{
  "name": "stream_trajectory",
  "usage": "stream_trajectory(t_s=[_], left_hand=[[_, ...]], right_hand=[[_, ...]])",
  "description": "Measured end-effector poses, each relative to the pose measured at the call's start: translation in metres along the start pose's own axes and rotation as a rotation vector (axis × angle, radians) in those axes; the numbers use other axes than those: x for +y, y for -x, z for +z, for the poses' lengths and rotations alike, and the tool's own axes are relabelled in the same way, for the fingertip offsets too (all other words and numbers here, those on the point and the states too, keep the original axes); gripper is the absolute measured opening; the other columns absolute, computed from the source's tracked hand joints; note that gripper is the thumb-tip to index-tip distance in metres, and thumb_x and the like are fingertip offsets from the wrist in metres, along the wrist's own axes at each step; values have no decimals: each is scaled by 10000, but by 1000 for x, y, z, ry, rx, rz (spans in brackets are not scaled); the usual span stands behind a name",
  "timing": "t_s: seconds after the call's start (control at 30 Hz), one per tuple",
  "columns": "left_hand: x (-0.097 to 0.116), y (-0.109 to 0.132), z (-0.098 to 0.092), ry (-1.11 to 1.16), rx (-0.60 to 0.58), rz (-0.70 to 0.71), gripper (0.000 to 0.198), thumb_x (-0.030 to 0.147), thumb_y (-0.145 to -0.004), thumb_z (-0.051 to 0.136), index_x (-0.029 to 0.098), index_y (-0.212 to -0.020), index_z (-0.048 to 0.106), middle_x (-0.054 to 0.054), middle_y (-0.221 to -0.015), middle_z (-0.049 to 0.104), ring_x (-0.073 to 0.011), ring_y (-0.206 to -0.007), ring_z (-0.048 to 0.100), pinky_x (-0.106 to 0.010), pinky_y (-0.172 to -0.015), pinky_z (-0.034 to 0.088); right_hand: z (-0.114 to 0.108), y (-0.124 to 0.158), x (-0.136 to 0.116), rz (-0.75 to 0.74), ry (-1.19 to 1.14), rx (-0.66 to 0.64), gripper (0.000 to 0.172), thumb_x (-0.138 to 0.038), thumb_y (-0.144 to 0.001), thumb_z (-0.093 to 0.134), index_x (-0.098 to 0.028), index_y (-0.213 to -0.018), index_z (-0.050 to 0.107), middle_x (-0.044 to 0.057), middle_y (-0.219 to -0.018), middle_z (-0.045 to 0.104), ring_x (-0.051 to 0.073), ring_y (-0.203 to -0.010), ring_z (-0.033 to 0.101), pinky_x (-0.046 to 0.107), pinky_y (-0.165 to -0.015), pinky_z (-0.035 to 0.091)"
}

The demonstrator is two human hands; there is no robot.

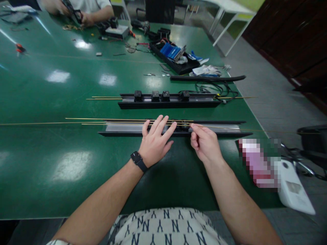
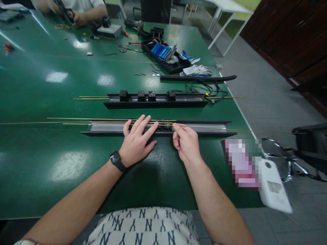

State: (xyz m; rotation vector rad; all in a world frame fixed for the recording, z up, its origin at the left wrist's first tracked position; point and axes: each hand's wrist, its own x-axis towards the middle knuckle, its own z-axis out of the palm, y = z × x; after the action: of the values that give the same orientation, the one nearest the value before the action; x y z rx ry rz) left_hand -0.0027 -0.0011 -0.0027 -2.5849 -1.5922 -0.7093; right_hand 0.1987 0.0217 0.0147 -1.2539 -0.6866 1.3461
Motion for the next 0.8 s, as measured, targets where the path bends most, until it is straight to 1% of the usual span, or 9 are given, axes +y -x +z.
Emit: stream_trajectory(t_s=[0.33,0.43,0.6,0.8], left_hand=[[0,0,0,-2,2,2,642,410,-974,656,288,-1580,481,-137,-1693,415,-315,-1599,330,-583,-1285,98],[0,0,1,3,1,-1,653,403,-963,668,289,-1579,484,-136,-1693,416,-327,-1594,339,-586,-1286,101],[0,0,2,1,2,-2,656,410,-961,668,294,-1579,482,-134,-1693,417,-334,-1594,339,-586,-1288,92],[-1,0,2,0,8,1,654,417,-965,663,293,-1581,480,-136,-1692,416,-329,-1596,336,-581,-1287,87]], right_hand=[[0,1,2,-15,25,-8,324,-373,-761,883,-161,-883,672,-46,-529,590,59,-327,402,166,-277,218],[-1,0,3,-26,31,-8,326,-384,-774,878,-153,-893,681,-42,-534,598,59,-327,405,165,-276,220],[0,-1,3,-27,44,-7,375,-394,-745,902,-140,-939,707,-46,-534,602,55,-321,399,162,-270,218],[0,0,1,-7,21,10,353,-357,-712,913,-136,-903,714,-47,-518,585,53,-326,396,161,-276,217]])
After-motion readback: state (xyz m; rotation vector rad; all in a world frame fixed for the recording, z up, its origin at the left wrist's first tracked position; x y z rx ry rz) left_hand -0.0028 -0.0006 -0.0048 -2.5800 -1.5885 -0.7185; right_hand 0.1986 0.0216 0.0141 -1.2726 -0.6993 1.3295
